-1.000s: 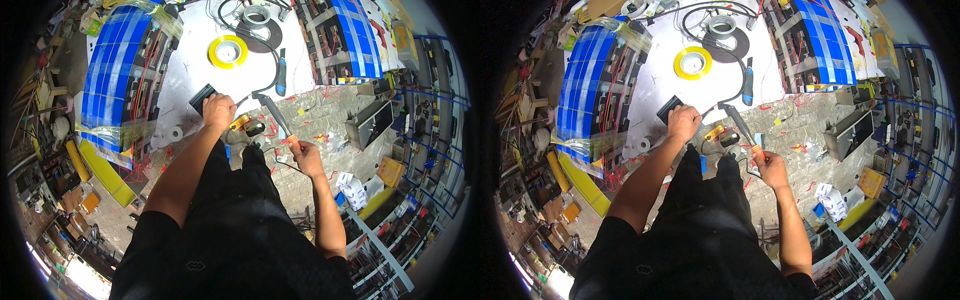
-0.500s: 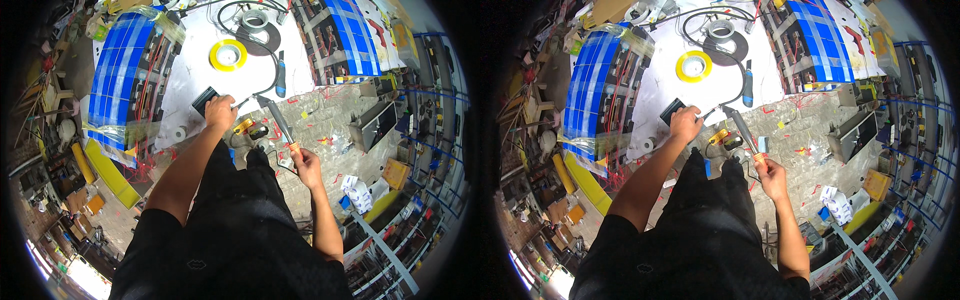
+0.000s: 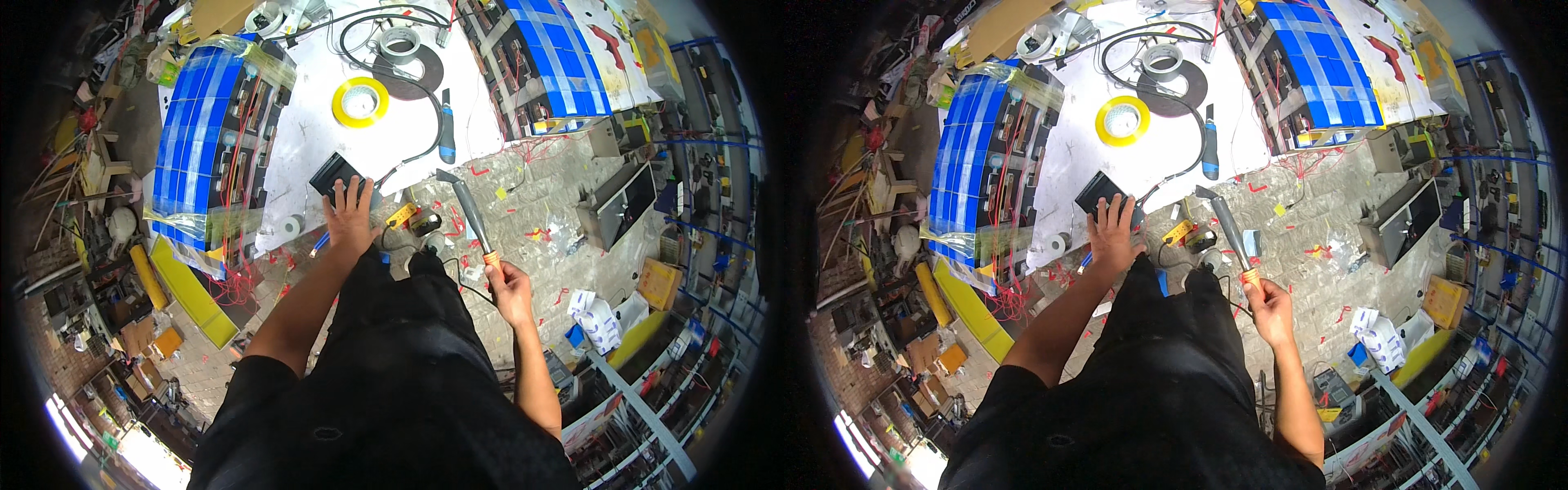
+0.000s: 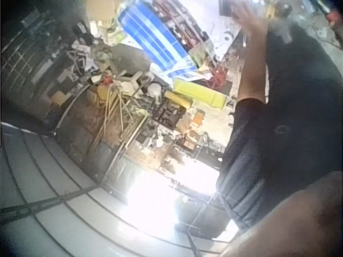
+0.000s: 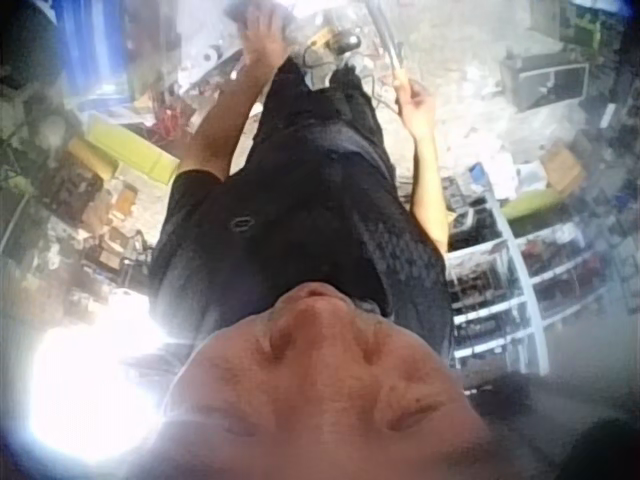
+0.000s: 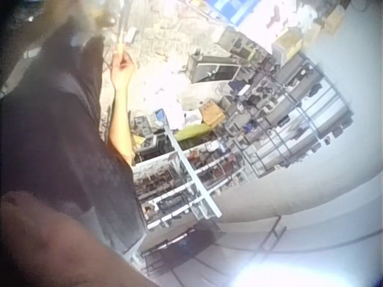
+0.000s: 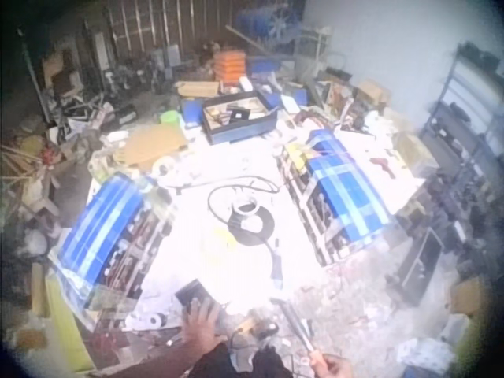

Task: The person uses a soldering iron to work on a small black electronic device on a cluttered workbench. They repeatedly apply heat to a connection point, then set the device down and pick up a roll of tape, before resuming soldering.

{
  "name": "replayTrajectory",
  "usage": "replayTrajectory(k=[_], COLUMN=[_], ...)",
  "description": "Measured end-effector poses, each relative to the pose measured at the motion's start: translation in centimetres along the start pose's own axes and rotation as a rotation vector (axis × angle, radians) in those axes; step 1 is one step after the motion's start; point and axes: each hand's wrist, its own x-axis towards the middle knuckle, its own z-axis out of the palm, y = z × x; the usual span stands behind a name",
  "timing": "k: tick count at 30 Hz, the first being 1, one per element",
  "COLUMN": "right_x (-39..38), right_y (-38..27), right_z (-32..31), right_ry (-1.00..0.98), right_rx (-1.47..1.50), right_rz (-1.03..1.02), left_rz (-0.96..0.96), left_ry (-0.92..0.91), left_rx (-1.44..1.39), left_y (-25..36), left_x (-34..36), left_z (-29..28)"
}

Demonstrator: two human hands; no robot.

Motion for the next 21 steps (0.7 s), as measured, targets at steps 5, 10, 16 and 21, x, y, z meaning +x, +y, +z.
replayTrajectory(k=[5, 10, 16, 21], right_x=[-0.2, -0.7, -0.8, -0.3], right_y=[0.2, 0.5, 1.2, 1.2], right_z=[-0.7, -1.8, -3.1, -3.5], right_ry=[-0.018, -0.034, -0.036, -0.040], right_rx=[-0.022, -0.022, -0.021, 0.032], right_rz=[-0.014, -0.006, -0.002, -0.026], left_rz=[-0.030, 0.018, 0.079, 0.205], left_ry=[0.091, 0.169, 0.253, 0.318], left_rx=[0.246, 0.248, -0.040, -0.227], left_y=[-0.7, -1.2, -1.8, -1.9], left_x=[0.9, 0.9, 0.1, 1.4], left_z=[4.0, 4.1, 0.1, -7.2])
